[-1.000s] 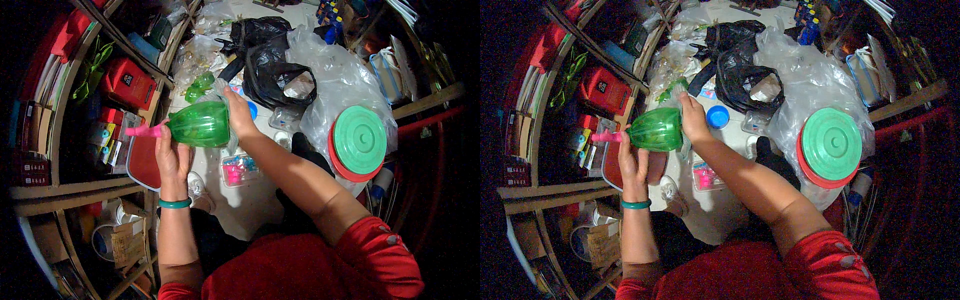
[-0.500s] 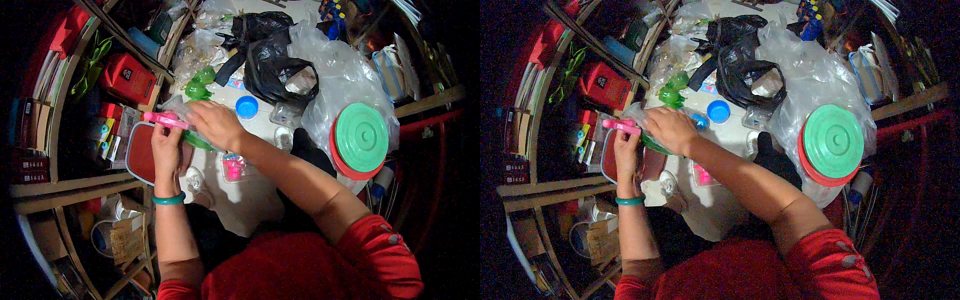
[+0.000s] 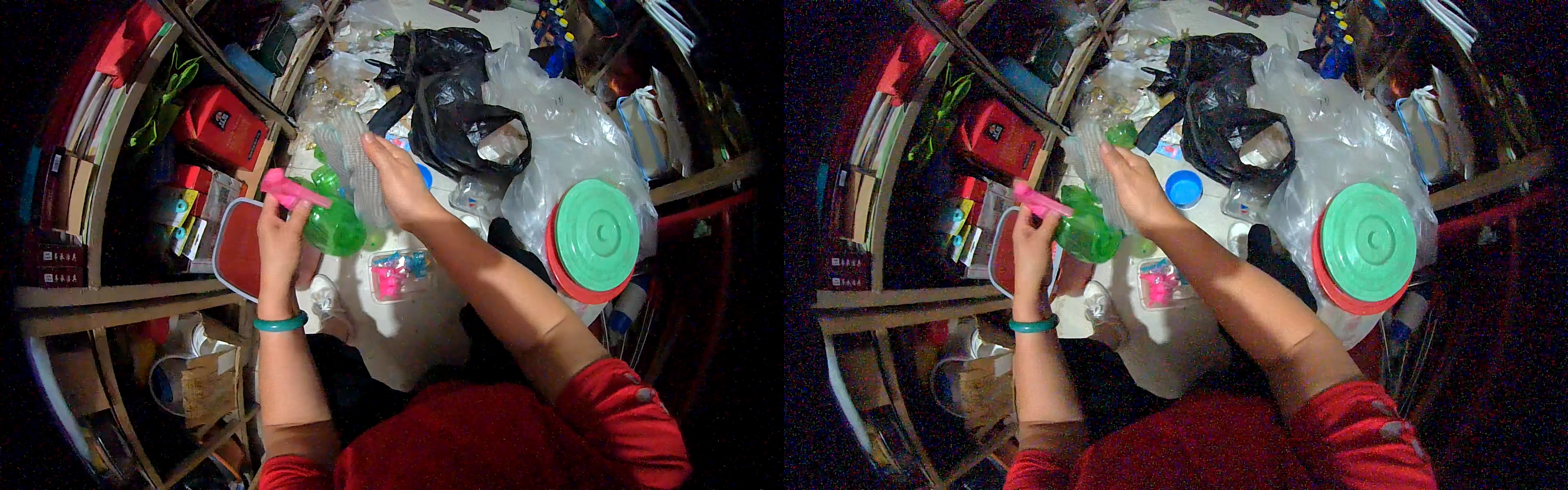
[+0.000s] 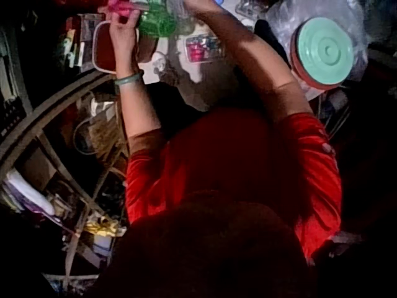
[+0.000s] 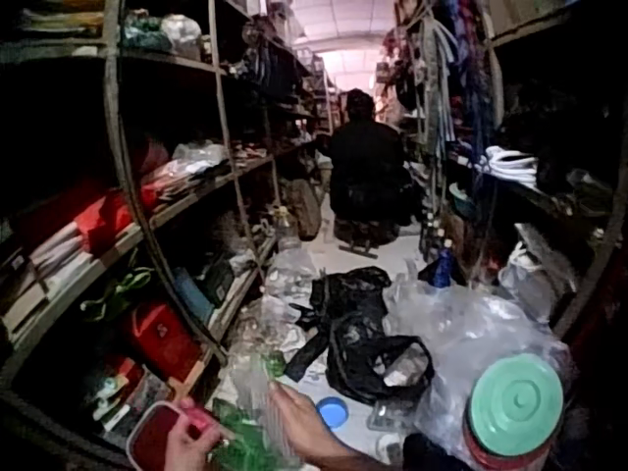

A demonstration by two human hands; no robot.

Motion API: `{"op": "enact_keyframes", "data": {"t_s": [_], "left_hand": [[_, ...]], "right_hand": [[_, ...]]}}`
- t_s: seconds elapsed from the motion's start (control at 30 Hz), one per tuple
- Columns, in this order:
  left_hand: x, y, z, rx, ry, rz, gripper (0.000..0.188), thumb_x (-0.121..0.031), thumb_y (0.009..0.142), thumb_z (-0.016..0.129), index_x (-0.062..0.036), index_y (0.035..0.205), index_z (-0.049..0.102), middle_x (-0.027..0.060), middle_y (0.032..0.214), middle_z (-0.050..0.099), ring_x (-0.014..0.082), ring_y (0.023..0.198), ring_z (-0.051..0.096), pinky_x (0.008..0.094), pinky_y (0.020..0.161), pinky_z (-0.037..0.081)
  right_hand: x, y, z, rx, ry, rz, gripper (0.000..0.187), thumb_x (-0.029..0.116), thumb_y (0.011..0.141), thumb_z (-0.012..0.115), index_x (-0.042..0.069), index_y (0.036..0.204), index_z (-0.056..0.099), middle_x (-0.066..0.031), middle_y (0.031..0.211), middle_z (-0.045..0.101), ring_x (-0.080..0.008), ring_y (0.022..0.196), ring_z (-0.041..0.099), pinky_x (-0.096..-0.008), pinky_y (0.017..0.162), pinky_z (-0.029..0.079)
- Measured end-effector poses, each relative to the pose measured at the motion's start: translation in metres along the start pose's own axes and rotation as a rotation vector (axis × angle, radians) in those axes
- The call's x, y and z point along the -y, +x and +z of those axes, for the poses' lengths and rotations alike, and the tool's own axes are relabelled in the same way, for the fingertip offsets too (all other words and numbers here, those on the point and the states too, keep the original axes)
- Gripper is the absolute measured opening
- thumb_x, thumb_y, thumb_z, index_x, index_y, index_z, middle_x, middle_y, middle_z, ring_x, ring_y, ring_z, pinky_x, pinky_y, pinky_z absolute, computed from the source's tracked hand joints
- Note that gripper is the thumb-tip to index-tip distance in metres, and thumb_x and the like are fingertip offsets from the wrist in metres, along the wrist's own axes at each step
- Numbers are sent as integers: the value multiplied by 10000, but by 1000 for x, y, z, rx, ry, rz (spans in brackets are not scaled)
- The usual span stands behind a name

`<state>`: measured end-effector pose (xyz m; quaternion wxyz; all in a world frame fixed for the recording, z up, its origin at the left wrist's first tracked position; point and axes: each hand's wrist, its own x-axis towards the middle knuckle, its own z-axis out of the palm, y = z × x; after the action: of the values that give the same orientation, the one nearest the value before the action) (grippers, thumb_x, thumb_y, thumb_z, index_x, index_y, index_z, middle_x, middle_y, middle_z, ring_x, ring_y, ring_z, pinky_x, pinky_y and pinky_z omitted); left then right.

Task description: The person assembles spray bottles by attaching pink spray nozzles to green plastic bottles. They repeatedly pick up bottles and nozzles, screw the nozzles onto the bottles, and place the assembled units into a red container.

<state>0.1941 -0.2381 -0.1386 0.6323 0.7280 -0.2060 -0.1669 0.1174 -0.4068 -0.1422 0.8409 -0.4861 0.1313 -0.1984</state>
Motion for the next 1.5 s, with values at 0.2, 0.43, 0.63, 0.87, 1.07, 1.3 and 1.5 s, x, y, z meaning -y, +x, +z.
{"op": "enact_keyframes", "data": {"t_s": [0.2,0.43,0.63,0.87,1.07,1.3,1.5], "left_hand": [[10,-4,9,33,320,-51,243,-143,812,644,-16,1012,589,18,832,619,74,685,539,240,610,453],[-9,-20,34,54,444,-1,242,-210,768,688,-14,851,573,42,645,554,73,530,415,257,471,335],[0,-17,29,131,182,-66,201,-185,804,664,-25,874,565,10,702,569,50,579,441,227,509,357],[2,-13,23,126,58,-98,224,-163,828,638,-9,972,565,48,814,605,75,738,527,237,646,425],[-3,-15,24,190,367,-270,298,-199,815,647,33,982,562,63,771,591,98,708,516,261,618,423],[-6,-23,27,123,227,-42,310,-205,818,652,16,1021,576,19,850,601,92,695,517,239,594,419],[-3,-20,25,98,283,-18,363,-197,799,667,14,1074,560,75,855,614,129,762,557,276,675,450]], "right_hand": [[4,-11,14,79,-279,-94,362,274,924,469,-14,1132,543,-118,1114,564,-185,999,526,-290,934,363],[-10,0,-5,115,-876,-370,354,180,845,574,116,1193,555,-160,1169,503,-286,1015,517,-318,885,412],[-10,1,-7,-13,-746,-286,272,164,844,582,67,1097,605,-133,965,626,-193,881,583,-292,790,444],[8,4,-9,-191,-672,-315,255,167,876,536,45,1093,595,-111,983,641,-184,877,594,-305,795,448],[-16,-8,-2,191,-1138,-738,292,150,818,584,140,1109,607,-83,1142,580,-286,1110,477,-376,909,387],[-22,5,-9,36,-983,-535,242,128,836,565,97,1070,619,-114,1073,610,-279,1017,545,-355,874,417],[-16,6,-13,-118,-770,-381,232,127,873,531,32,1074,595,-156,962,628,-255,817,605,-299,743,469]]}}
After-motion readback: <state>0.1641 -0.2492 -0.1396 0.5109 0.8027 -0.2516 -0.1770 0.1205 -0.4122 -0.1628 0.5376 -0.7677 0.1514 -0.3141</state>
